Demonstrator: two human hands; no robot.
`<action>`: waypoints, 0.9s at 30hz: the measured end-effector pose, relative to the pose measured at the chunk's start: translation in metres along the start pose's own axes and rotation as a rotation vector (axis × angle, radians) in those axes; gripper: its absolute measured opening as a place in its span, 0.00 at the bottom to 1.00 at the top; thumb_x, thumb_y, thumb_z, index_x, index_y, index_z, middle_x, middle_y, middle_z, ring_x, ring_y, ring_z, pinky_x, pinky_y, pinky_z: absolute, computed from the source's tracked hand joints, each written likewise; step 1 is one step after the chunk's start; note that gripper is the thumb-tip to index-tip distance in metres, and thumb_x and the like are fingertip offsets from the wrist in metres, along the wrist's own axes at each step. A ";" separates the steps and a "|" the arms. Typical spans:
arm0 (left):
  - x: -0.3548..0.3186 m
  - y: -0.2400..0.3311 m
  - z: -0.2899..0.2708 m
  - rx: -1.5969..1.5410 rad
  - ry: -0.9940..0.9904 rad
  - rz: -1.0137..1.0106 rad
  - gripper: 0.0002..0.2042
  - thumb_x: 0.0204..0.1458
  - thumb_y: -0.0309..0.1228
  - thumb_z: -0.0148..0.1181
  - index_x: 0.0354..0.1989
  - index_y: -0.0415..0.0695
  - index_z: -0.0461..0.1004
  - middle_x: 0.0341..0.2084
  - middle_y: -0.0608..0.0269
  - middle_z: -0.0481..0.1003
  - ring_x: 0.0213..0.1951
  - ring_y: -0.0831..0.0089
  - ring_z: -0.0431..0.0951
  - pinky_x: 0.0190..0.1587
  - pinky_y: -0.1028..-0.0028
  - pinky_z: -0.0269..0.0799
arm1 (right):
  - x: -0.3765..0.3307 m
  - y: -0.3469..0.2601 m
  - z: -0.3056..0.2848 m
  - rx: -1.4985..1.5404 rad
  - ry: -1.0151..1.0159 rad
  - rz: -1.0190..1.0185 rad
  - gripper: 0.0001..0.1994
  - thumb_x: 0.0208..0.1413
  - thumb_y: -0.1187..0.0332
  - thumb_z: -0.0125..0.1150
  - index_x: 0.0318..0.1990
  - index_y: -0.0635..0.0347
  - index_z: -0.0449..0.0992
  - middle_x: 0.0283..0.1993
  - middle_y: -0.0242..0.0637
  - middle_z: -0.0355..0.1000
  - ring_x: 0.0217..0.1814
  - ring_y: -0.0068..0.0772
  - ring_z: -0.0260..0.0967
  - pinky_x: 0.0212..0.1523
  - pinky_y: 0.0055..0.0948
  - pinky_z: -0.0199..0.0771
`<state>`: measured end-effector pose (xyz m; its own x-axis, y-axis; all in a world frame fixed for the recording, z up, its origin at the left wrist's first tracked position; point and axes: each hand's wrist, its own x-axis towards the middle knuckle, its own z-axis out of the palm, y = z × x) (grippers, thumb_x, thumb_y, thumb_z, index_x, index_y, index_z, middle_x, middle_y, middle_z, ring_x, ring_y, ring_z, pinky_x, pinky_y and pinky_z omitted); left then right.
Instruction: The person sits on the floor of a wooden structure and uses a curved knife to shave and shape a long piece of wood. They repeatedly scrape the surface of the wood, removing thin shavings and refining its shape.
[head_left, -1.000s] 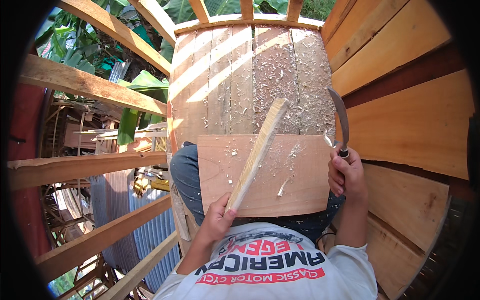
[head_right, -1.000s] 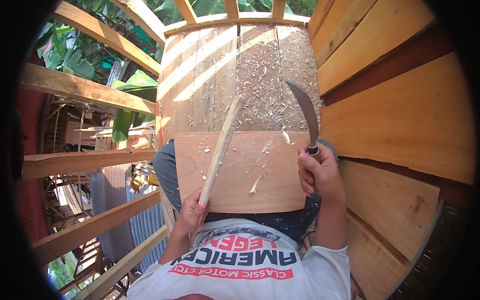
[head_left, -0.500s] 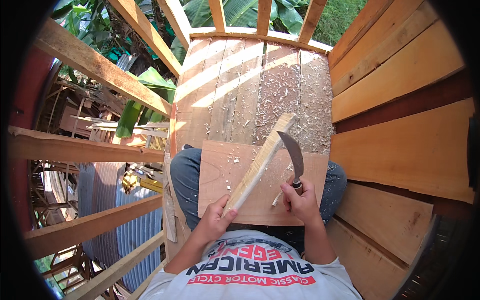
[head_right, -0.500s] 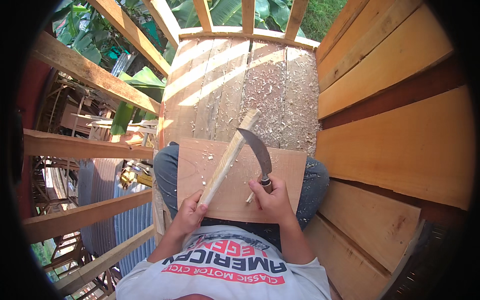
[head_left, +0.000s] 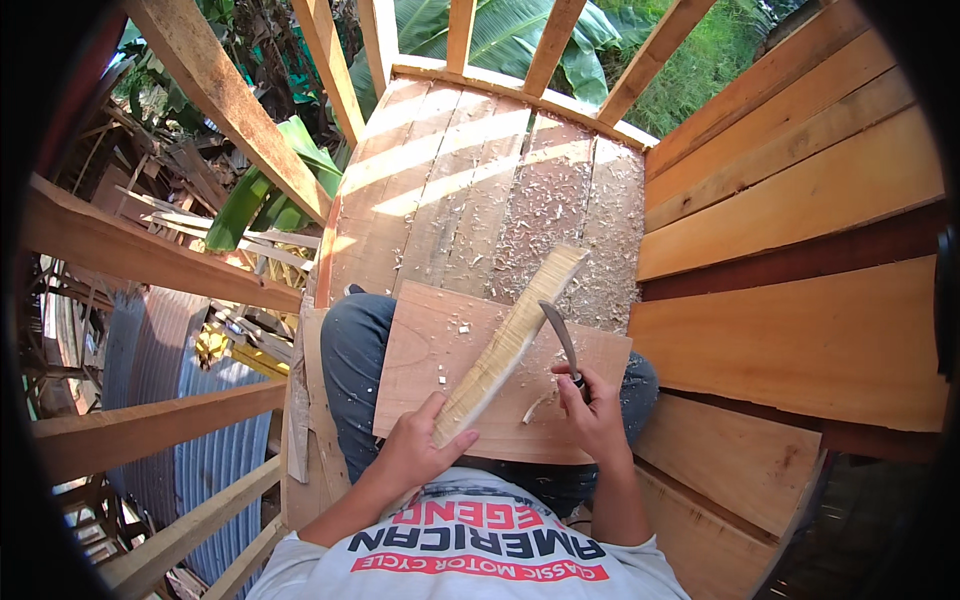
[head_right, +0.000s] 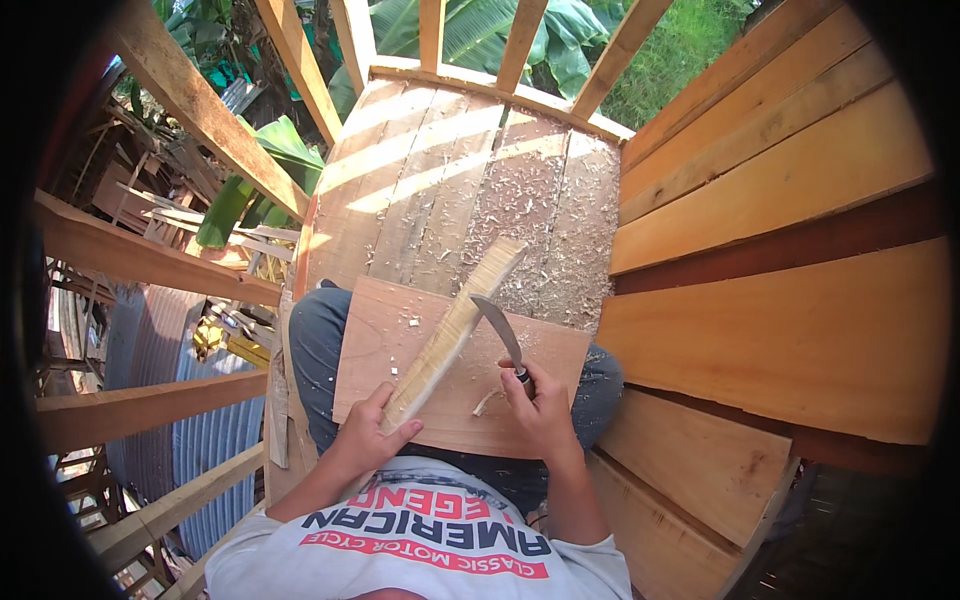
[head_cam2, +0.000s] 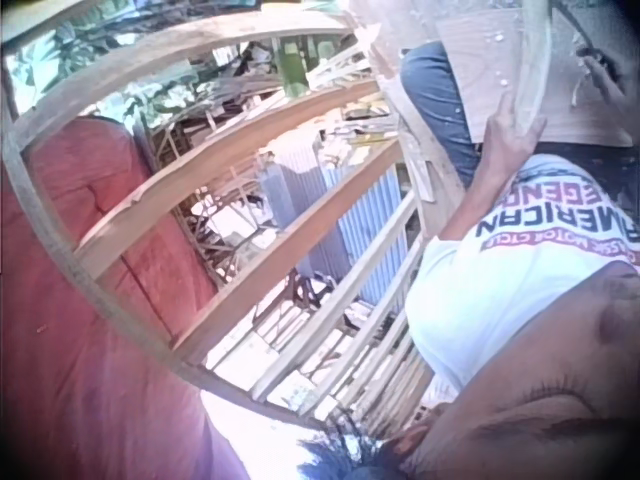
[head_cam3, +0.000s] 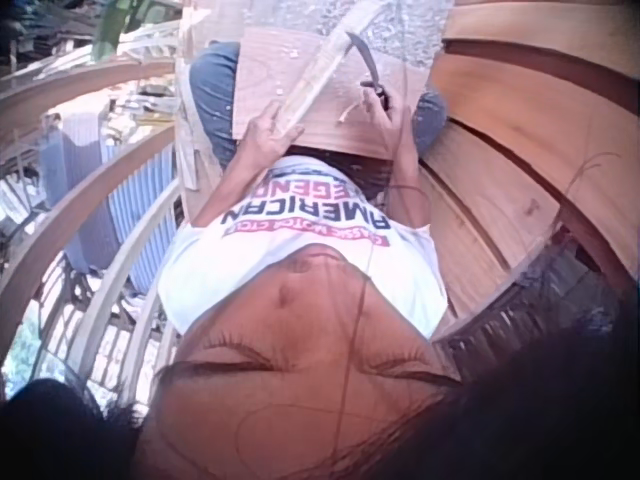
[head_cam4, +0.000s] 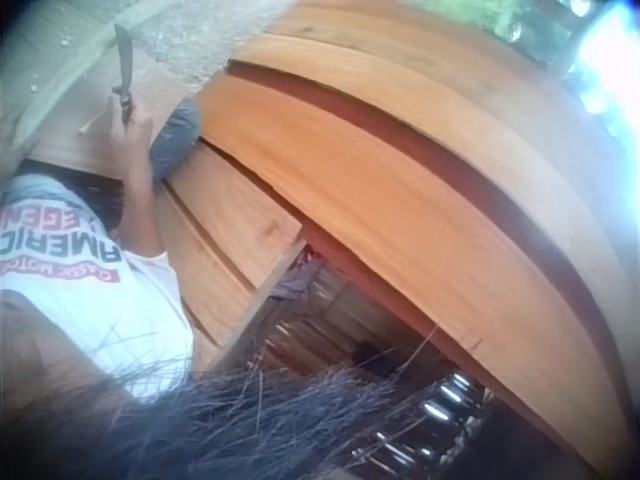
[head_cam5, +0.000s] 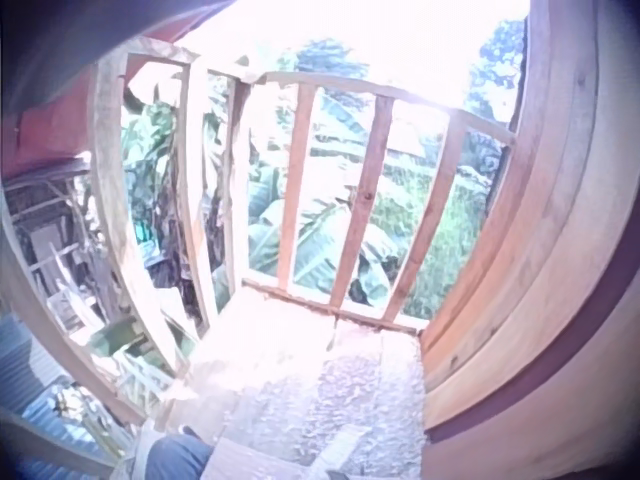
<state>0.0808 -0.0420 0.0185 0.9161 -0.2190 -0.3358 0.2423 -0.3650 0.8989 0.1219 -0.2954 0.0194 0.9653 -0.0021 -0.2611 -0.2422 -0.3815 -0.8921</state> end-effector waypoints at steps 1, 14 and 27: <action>0.000 -0.001 0.000 0.013 0.005 0.007 0.21 0.50 0.40 0.66 0.41 0.36 0.67 0.23 0.38 0.75 0.29 0.46 0.80 0.30 0.62 0.73 | -0.002 0.000 0.001 -0.066 -0.036 -0.023 0.08 0.62 0.69 0.56 0.40 0.66 0.75 0.18 0.26 0.65 0.19 0.11 0.62 0.18 0.20 0.57; 0.000 -0.004 0.001 0.063 0.016 0.052 0.23 0.46 0.41 0.69 0.41 0.37 0.69 0.23 0.42 0.77 0.28 0.48 0.80 0.29 0.61 0.76 | 0.032 -0.033 -0.021 -0.647 0.198 -0.356 0.17 0.60 0.62 0.59 0.23 0.63 0.68 0.17 0.49 0.64 0.18 0.53 0.65 0.20 0.40 0.61; 0.001 -0.009 0.001 0.071 0.008 0.115 0.20 0.47 0.38 0.69 0.38 0.36 0.69 0.23 0.42 0.76 0.27 0.47 0.80 0.27 0.60 0.75 | 0.056 -0.032 -0.046 -1.001 0.231 -0.324 0.23 0.58 0.53 0.60 0.21 0.64 0.65 0.18 0.51 0.64 0.22 0.57 0.64 0.21 0.42 0.62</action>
<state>0.0794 -0.0395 0.0095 0.9390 -0.2565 -0.2290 0.1121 -0.4012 0.9091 0.1883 -0.3257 0.0504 0.9897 0.1003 0.1027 0.1169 -0.9782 -0.1714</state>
